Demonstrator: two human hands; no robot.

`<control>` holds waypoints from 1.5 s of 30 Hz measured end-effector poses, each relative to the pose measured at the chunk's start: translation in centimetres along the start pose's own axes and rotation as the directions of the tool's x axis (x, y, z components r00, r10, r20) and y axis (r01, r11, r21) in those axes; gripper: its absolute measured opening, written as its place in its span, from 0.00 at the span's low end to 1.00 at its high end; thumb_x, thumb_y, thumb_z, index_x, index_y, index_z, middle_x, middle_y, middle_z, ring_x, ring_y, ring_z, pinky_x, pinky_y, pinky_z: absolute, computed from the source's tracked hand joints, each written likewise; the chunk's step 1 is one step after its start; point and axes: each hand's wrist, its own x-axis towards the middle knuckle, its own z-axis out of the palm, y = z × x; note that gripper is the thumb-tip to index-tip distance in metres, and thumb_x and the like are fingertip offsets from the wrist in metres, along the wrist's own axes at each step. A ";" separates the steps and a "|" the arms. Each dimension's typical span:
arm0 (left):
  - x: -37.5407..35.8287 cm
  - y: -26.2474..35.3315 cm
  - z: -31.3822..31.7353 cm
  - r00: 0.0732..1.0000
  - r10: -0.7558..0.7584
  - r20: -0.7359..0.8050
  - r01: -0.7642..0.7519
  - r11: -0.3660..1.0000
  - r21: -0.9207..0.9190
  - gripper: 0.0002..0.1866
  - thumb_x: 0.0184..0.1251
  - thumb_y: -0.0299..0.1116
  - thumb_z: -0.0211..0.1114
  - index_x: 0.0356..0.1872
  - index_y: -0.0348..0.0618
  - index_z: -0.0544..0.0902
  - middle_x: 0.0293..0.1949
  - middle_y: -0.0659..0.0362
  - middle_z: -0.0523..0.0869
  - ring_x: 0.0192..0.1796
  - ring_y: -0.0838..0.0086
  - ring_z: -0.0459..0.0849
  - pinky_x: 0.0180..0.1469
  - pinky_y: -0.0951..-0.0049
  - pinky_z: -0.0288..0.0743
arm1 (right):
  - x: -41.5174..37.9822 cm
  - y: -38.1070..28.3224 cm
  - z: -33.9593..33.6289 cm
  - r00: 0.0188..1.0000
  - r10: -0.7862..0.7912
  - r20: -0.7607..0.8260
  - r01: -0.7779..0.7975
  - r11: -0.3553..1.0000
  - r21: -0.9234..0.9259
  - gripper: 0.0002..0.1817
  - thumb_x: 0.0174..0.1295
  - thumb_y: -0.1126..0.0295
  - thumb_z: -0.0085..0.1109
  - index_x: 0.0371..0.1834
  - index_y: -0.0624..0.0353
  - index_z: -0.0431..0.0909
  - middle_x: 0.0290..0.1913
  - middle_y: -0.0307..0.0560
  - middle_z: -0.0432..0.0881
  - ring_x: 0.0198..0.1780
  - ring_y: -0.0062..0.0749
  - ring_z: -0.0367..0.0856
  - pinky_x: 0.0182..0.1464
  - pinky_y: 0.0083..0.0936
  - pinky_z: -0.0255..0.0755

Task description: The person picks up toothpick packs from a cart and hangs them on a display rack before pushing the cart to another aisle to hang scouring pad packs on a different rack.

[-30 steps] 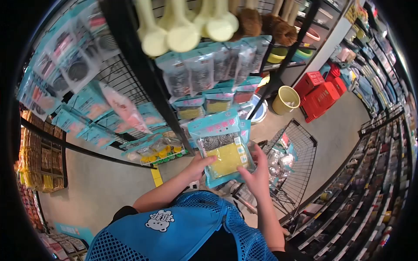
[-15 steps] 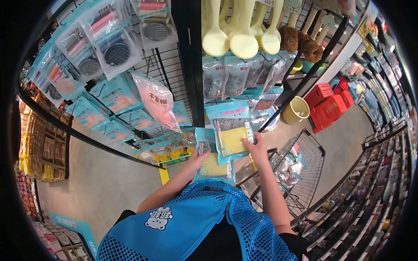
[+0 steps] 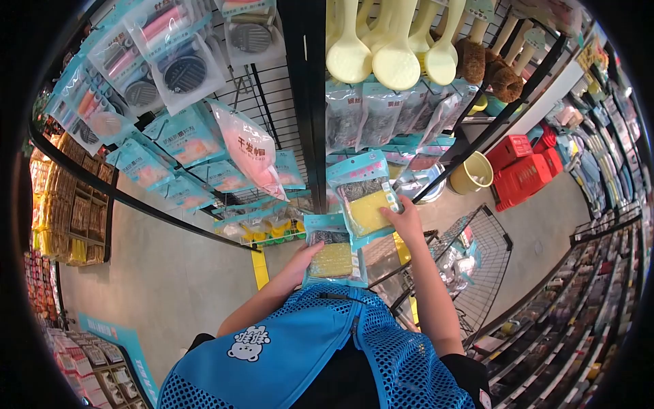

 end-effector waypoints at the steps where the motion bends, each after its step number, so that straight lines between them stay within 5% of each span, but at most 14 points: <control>1: -0.2 -0.1 0.2 1.000 -0.002 0.020 0.002 1.000 -0.015 0.21 0.69 0.33 0.57 0.60 0.38 0.67 0.52 0.49 0.79 0.51 0.60 0.82 0.52 0.60 0.78 | -0.2 -0.4 -0.3 1.000 -0.004 -0.007 0.004 0.999 -0.044 0.21 0.52 0.70 0.68 0.49 0.66 0.75 0.36 0.44 0.83 0.35 0.24 0.80 0.38 0.23 0.74; 8: -1.1 -1.2 0.5 1.000 -0.007 0.017 0.009 0.997 -0.083 0.21 0.70 0.33 0.55 0.61 0.39 0.65 0.56 0.49 0.77 0.54 0.58 0.80 0.53 0.58 0.78 | 0.4 -1.2 -0.5 0.997 -0.066 -0.031 0.056 0.965 -0.256 0.25 0.50 0.68 0.70 0.50 0.67 0.74 0.34 0.48 0.84 0.34 0.28 0.82 0.37 0.26 0.74; 11: -1.4 -1.5 0.7 1.000 -0.001 0.000 0.001 0.996 -0.085 0.21 0.70 0.33 0.55 0.62 0.39 0.65 0.55 0.49 0.77 0.54 0.58 0.80 0.53 0.58 0.78 | 2.7 1.9 0.1 0.998 -0.066 -0.015 0.061 0.970 -0.236 0.35 0.46 0.59 0.73 0.55 0.68 0.72 0.37 0.55 0.84 0.37 0.37 0.84 0.40 0.30 0.75; 16: -0.9 -3.0 -0.4 0.998 0.026 -0.050 -0.026 1.000 0.010 0.22 0.70 0.35 0.56 0.60 0.35 0.67 0.54 0.48 0.78 0.53 0.58 0.81 0.54 0.59 0.77 | 4.9 2.8 1.3 0.998 -0.053 -0.019 0.044 0.947 -0.319 0.36 0.47 0.55 0.72 0.56 0.67 0.72 0.40 0.59 0.83 0.42 0.47 0.83 0.44 0.36 0.74; 23: 0.8 -4.8 -2.9 0.946 -0.318 0.062 0.323 0.938 -0.123 0.23 0.72 0.40 0.52 0.59 0.32 0.69 0.56 0.46 0.78 0.54 0.58 0.80 0.57 0.61 0.75 | 2.9 7.1 3.0 0.959 -0.214 -0.186 0.133 0.919 -0.371 0.41 0.52 0.54 0.69 0.64 0.67 0.63 0.54 0.66 0.76 0.58 0.54 0.74 0.58 0.38 0.68; 28: 1.6 -4.0 0.7 0.914 -0.404 0.039 0.406 0.912 -0.058 0.21 0.70 0.37 0.52 0.59 0.35 0.69 0.56 0.48 0.77 0.54 0.59 0.80 0.56 0.61 0.76 | -5.1 16.1 1.0 0.992 0.049 -0.113 -0.064 0.989 -0.133 0.31 0.59 0.60 0.61 0.62 0.67 0.66 0.49 0.57 0.79 0.51 0.39 0.77 0.54 0.30 0.70; 30: 1.8 -3.2 4.0 0.975 -0.223 0.015 0.218 0.964 0.155 0.20 0.67 0.35 0.56 0.57 0.37 0.70 0.52 0.50 0.79 0.52 0.62 0.81 0.54 0.63 0.76 | -10.3 17.1 -1.1 0.961 0.220 -0.169 -0.209 0.974 0.082 0.26 0.61 0.65 0.59 0.60 0.66 0.68 0.48 0.52 0.79 0.48 0.32 0.78 0.51 0.26 0.71; 32: 3.3 -2.7 6.4 0.994 0.022 0.103 -0.058 0.930 0.363 0.21 0.63 0.30 0.60 0.57 0.40 0.69 0.49 0.55 0.80 0.51 0.68 0.80 0.52 0.67 0.75 | -15.2 17.6 -3.5 0.928 0.294 -0.228 -0.276 0.955 0.106 0.21 0.62 0.68 0.57 0.56 0.65 0.71 0.47 0.50 0.80 0.47 0.30 0.78 0.50 0.24 0.71; 36: 9.7 -0.8 10.1 0.888 0.395 0.236 -0.459 0.721 0.519 0.24 0.62 0.29 0.63 0.57 0.40 0.66 0.50 0.56 0.79 0.50 0.71 0.78 0.52 0.71 0.72 | -23.5 20.3 -6.7 0.840 0.317 -0.440 -0.305 0.947 0.098 0.16 0.61 0.72 0.56 0.52 0.64 0.74 0.43 0.47 0.81 0.46 0.28 0.78 0.49 0.23 0.72; 45: 17.6 -0.2 15.0 0.822 0.522 0.229 -0.554 0.640 0.532 0.26 0.62 0.28 0.63 0.59 0.39 0.65 0.53 0.54 0.78 0.52 0.70 0.77 0.53 0.71 0.71 | -28.5 20.9 -6.9 0.691 0.483 -0.538 -0.311 0.870 0.382 0.17 0.62 0.74 0.55 0.54 0.65 0.72 0.49 0.52 0.79 0.51 0.33 0.77 0.54 0.26 0.69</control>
